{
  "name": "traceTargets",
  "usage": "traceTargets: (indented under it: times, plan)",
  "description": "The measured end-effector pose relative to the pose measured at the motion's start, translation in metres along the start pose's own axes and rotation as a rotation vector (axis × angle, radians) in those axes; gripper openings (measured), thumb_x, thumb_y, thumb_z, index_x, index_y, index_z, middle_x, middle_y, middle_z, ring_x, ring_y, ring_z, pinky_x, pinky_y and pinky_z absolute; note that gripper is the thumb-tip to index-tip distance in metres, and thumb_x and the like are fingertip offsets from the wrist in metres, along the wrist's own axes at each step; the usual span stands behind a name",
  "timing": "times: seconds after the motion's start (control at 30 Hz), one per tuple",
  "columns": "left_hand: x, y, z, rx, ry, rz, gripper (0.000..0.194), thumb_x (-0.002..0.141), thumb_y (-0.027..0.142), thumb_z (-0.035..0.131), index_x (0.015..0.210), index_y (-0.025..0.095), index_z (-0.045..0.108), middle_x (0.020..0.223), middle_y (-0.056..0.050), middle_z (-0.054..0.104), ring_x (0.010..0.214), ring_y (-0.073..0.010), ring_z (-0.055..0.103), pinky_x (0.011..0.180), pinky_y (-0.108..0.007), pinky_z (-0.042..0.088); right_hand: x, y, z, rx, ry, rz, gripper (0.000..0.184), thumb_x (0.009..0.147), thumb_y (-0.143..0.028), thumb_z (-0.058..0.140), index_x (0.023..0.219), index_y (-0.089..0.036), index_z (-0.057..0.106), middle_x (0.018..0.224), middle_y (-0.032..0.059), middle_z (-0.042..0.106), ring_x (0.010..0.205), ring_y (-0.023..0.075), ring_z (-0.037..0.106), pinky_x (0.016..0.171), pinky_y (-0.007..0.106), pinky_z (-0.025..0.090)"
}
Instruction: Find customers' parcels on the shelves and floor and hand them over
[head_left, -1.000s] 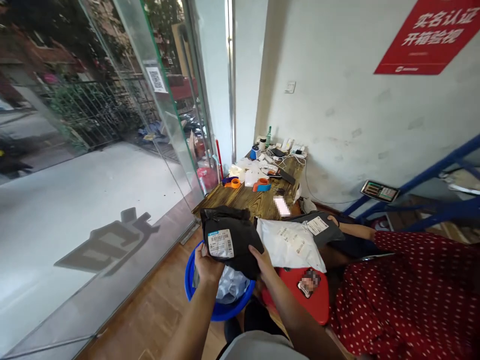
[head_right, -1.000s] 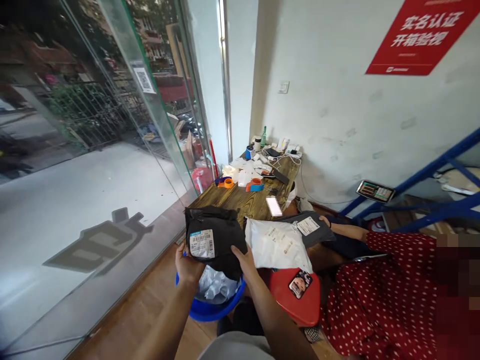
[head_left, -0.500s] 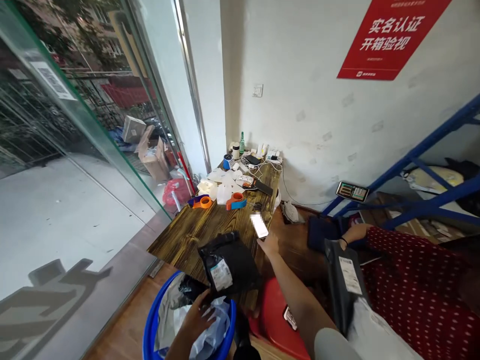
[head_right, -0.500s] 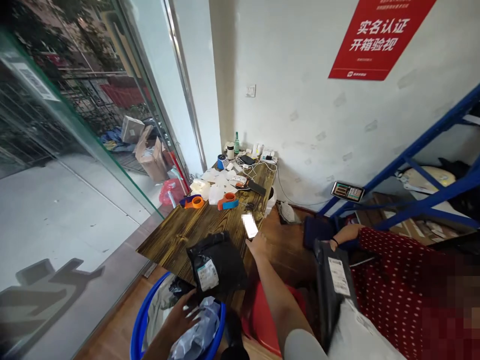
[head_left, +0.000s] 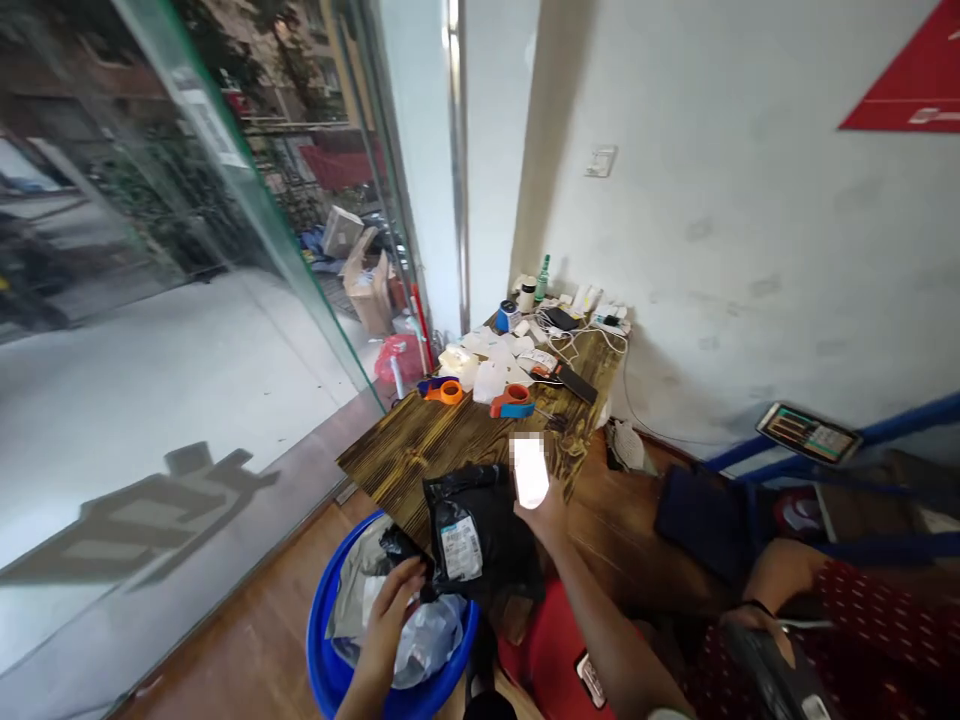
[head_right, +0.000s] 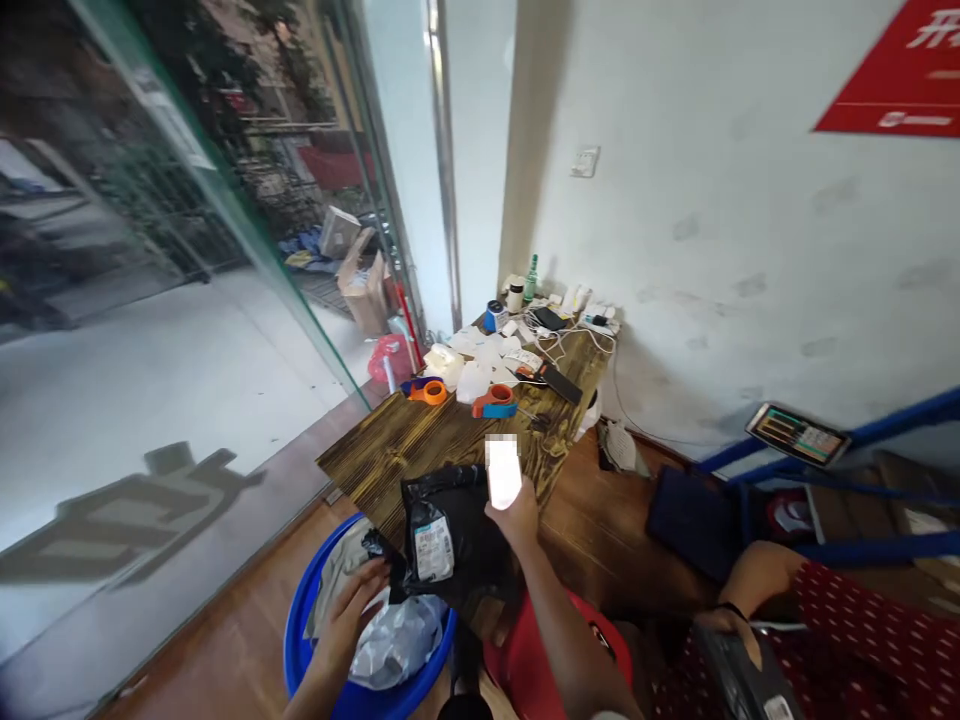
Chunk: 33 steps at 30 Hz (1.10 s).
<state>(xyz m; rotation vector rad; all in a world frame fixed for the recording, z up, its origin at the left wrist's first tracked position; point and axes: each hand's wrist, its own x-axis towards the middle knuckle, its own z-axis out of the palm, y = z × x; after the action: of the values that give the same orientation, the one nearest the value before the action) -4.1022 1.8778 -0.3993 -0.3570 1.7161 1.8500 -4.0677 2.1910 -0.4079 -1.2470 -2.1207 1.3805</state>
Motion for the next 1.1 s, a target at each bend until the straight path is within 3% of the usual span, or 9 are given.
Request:
traceTargets:
  times: [0.07,0.13,0.2,0.3,0.5,0.6,0.73,0.9,1.1]
  plan:
    - [-0.021,0.027,0.023,-0.066,-0.113,0.129,0.065,0.061,0.054,0.081,0.118,0.028,0.063,0.133,-0.016,0.059,0.125,-0.0374,0.053,0.105,-0.055,0.038,-0.063,-0.021,0.016,0.023,-0.117,-0.176,0.075,0.054,-0.025,0.082,0.121,-0.021,0.047,0.116,0.0114,0.059,0.109,0.0321,0.058,0.093,0.040,0.048]
    - [-0.046,0.050,0.027,-0.154,-0.127,0.246,0.071,0.065,0.049,0.081,0.128,0.029,0.053,0.135,-0.012,0.059,0.120,-0.0303,0.058,0.101,-0.046,0.045,-0.132,-0.039,0.034,0.077,-0.268,-0.334,0.076,0.054,-0.026,0.080,0.121,-0.024,0.046,0.114,0.0087,0.061,0.105,0.0307,0.060,0.090,0.040,0.051]
    - [-0.075,0.063,0.010,-0.195,-0.071,0.410,0.069,0.070,0.043,0.079,0.130,0.025,0.049,0.124,-0.013,0.064,0.110,-0.0282,0.063,0.090,-0.042,0.050,-0.201,-0.052,0.050,0.150,-0.406,-0.469,0.076,0.055,-0.024,0.078,0.123,-0.026,0.043,0.110,0.0083,0.061,0.099,0.0309,0.061,0.084,0.042,0.053]
    - [-0.128,0.057,-0.047,-0.162,0.208,0.542,0.055,0.069,0.039,0.080,0.114,0.020,0.056,0.105,-0.010,0.069,0.095,-0.0255,0.066,0.081,-0.036,0.051,-0.299,-0.061,0.070,0.137,-0.493,-0.592,0.077,0.055,-0.021,0.076,0.124,-0.027,0.041,0.109,0.0089,0.058,0.099,0.0331,0.060,0.083,0.046,0.052]
    - [-0.272,-0.002,-0.187,-0.253,0.546,0.583,0.044,0.070,0.034,0.078,0.105,0.021,0.055,0.097,-0.006,0.068,0.085,-0.0224,0.065,0.076,-0.033,0.049,-0.492,-0.050,0.094,0.113,-0.689,-0.663,0.077,0.056,-0.028,0.080,0.124,-0.030,0.044,0.116,0.0095,0.057,0.108,0.0375,0.056,0.090,0.051,0.049]
    - [-0.360,-0.040,-0.258,-0.345,0.563,0.618,0.036,0.078,0.027,0.064,0.112,0.022,0.054,0.099,-0.005,0.068,0.083,-0.0208,0.064,0.073,-0.031,0.049,-0.592,-0.038,0.098,0.075,-0.809,-0.709,0.083,0.056,-0.028,0.079,0.128,-0.029,0.039,0.121,0.0109,0.056,0.111,0.0365,0.056,0.092,0.050,0.050]
    - [-0.474,-0.091,-0.341,-0.438,0.520,0.653,0.050,0.068,0.013,0.060,0.117,0.021,0.056,0.110,-0.006,0.067,0.098,-0.0225,0.061,0.082,-0.031,0.047,-0.714,-0.026,0.103,0.026,-0.975,-0.790,0.085,0.056,-0.027,0.078,0.129,-0.025,0.034,0.121,0.0122,0.057,0.110,0.0332,0.059,0.090,0.046,0.053]
    - [-0.575,-0.146,-0.410,-0.524,0.636,0.701,0.058,0.061,0.008,0.061,0.117,0.023,0.057,0.109,-0.005,0.068,0.100,-0.0241,0.061,0.083,-0.033,0.048,-0.829,-0.015,0.111,0.058,-1.146,-0.904,0.086,0.055,-0.027,0.079,0.127,-0.025,0.034,0.117,0.0115,0.059,0.105,0.0320,0.062,0.085,0.044,0.054]
    - [-0.639,-0.192,-0.460,-0.544,0.894,0.799,0.056,0.073,0.019,0.071,0.125,0.024,0.052,0.110,-0.006,0.068,0.099,-0.0224,0.063,0.086,-0.034,0.050,-0.920,-0.008,0.122,0.142,-1.394,-0.980,0.082,0.057,-0.026,0.079,0.128,-0.026,0.038,0.116,0.0090,0.060,0.107,0.0313,0.061,0.089,0.043,0.052]
